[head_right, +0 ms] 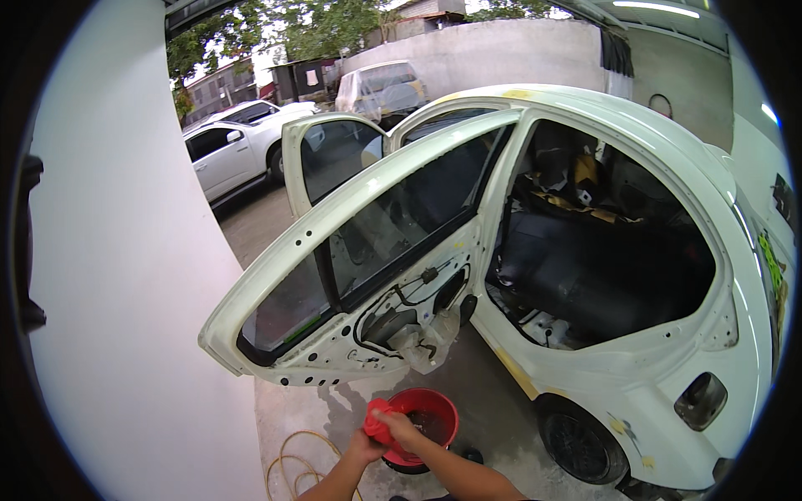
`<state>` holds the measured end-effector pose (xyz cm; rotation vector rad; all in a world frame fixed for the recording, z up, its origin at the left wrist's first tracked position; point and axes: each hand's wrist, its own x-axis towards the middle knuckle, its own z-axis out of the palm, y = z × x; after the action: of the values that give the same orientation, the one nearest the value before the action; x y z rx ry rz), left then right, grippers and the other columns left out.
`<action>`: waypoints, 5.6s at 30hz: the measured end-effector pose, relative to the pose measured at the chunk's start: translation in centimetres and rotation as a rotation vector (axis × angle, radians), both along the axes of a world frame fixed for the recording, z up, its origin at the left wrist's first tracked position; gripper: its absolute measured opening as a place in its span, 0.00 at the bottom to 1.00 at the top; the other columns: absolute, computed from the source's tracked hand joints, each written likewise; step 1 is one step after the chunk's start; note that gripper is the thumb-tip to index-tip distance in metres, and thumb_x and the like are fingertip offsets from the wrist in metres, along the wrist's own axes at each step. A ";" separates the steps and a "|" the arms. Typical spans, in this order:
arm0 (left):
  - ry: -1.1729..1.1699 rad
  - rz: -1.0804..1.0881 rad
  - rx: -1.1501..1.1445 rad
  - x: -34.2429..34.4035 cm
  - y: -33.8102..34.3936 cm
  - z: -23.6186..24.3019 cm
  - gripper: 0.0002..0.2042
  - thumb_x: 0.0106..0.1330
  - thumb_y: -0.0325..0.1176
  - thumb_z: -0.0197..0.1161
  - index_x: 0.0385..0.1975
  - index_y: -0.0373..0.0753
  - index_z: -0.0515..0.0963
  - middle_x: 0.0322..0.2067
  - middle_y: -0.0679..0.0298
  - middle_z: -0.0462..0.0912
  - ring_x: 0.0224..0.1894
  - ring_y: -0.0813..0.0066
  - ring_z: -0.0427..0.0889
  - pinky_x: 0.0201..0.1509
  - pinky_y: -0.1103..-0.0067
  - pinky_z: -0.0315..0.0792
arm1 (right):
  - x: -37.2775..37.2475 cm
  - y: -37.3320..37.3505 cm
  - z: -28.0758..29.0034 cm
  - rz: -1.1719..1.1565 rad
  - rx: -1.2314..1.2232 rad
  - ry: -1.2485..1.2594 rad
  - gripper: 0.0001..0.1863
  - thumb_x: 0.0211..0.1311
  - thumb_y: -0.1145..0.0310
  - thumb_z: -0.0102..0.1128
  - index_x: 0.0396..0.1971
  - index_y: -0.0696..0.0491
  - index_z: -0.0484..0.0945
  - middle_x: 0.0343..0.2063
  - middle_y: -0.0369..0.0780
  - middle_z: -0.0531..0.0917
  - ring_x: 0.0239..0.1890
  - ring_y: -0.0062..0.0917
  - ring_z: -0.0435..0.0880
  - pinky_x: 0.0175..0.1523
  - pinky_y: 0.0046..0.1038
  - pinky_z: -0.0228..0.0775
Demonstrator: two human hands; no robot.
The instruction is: The person sands the upper edge and side of a white car door using a small sanding block, then wipes the sanded area with a red cloth. The person repeats the sanding and wiping cycle on the same door edge.
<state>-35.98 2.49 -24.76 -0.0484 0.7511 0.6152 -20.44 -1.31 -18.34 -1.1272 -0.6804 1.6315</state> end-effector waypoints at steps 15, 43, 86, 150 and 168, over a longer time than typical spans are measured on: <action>0.486 -0.069 -0.128 -16.1 -6.5 -7.5 0.15 0.80 0.49 0.45 0.47 0.44 0.72 0.22 0.65 0.70 0.21 0.73 0.66 0.24 0.75 0.63 | -3.2 3.6 43.8 0.118 1.559 -1.056 0.28 0.54 0.71 0.65 0.59 0.43 0.80 0.48 0.42 0.83 0.46 0.40 0.82 0.55 0.38 0.77; 1.211 0.013 0.305 0.6 -3.0 -3.9 0.16 0.73 0.45 0.57 0.49 0.38 0.74 0.31 0.59 0.74 0.30 0.68 0.70 0.32 0.72 0.70 | 56.7 29.6 50.0 -0.782 1.751 -1.567 0.12 0.42 0.81 0.65 0.30 0.52 0.88 0.61 0.46 0.78 0.64 0.47 0.74 0.69 0.41 0.65; 0.367 0.962 0.946 -10.4 0.1 35.4 0.15 0.81 0.45 0.49 0.58 0.44 0.71 0.44 0.63 0.81 0.40 0.72 0.83 0.46 0.70 0.80 | -18.2 10.6 41.6 0.086 1.750 -0.781 0.20 0.48 0.70 0.65 0.45 0.53 0.81 0.39 0.44 0.80 0.44 0.41 0.81 0.48 0.41 0.78; 1.721 0.998 2.046 -12.9 6.3 40.6 0.11 0.76 0.34 0.60 0.32 0.33 0.78 0.22 0.64 0.75 0.22 0.78 0.69 0.27 0.79 0.64 | 2.1 14.3 50.4 0.130 1.503 -0.872 0.33 0.46 0.72 0.71 0.58 0.59 0.79 0.51 0.43 0.86 0.52 0.28 0.85 0.61 0.31 0.75; 1.882 0.758 1.952 -15.4 6.8 42.2 0.12 0.70 0.32 0.65 0.24 0.37 0.77 0.17 0.63 0.73 0.19 0.66 0.68 0.26 0.71 0.62 | -0.4 15.4 50.5 -0.004 1.587 -0.815 0.24 0.48 0.68 0.69 0.49 0.56 0.84 0.37 0.43 0.88 0.37 0.29 0.87 0.49 0.31 0.79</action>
<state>-51.36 9.26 17.41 2.4505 1.5173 1.9084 -20.84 14.07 32.12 -0.4457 -1.9523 0.1481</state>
